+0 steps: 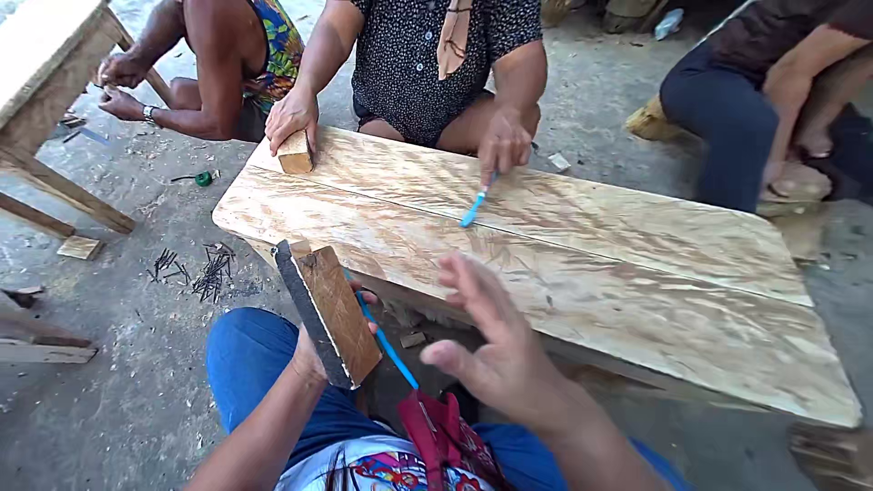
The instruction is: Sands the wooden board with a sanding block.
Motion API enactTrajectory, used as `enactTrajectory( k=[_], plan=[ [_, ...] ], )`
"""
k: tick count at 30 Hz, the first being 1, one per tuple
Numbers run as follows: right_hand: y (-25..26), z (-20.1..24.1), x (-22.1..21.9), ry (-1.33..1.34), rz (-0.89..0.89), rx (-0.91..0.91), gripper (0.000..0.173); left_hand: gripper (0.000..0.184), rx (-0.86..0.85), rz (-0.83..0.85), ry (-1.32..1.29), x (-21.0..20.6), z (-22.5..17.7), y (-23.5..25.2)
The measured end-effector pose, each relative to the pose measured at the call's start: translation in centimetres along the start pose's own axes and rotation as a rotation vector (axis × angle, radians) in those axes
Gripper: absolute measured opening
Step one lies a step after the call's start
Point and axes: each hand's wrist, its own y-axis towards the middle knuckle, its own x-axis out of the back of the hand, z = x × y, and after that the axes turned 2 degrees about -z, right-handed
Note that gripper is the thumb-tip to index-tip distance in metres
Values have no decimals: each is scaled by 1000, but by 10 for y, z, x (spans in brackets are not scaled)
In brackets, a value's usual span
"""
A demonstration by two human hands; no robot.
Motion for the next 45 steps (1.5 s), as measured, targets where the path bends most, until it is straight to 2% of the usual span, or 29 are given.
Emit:
enactTrajectory(
  k=[3,6,11,14,18,20,22,25,28,32,35,38,42,45],
  plan=[
    [-11,-19,-59,82,98,-93,103,67,-33,-297,155,-29,4,12],
    [-7,-34,-91,262,-12,-244,113,57,-120,-479,271,-57,11,24],
    [4,-38,-88,484,-59,-370,104,51,-193,-496,407,-68,17,34],
    [-1,-40,-95,551,-206,-341,90,50,-264,-433,527,-67,26,30],
    [-14,-44,-95,637,-292,-332,81,44,-383,-357,855,-54,25,27],
    [-26,-50,-80,567,-270,-335,83,47,-419,-364,1031,-41,9,27],
    [-42,-60,-53,436,-275,-308,84,44,-469,-372,1085,-27,-15,24],
    [-69,-78,10,83,-346,-286,81,32,-580,-514,1065,2,-52,17],
    [-95,-93,80,-361,-377,-335,87,18,-651,-697,967,33,-79,10],
    [-111,-97,135,-789,-241,-367,98,15,-666,-833,910,58,-89,9],
    [-105,-101,134,-910,-103,-285,98,14,-639,-866,782,66,-90,20],
    [-81,-111,112,-927,-51,-160,94,21,-580,-927,667,70,-93,39],
    [-22,-116,64,-842,-18,-43,81,29,-508,-1027,560,78,-102,61],
    [31,-119,24,-805,46,47,72,19,-453,-1086,463,82,-103,75]
  ],
)
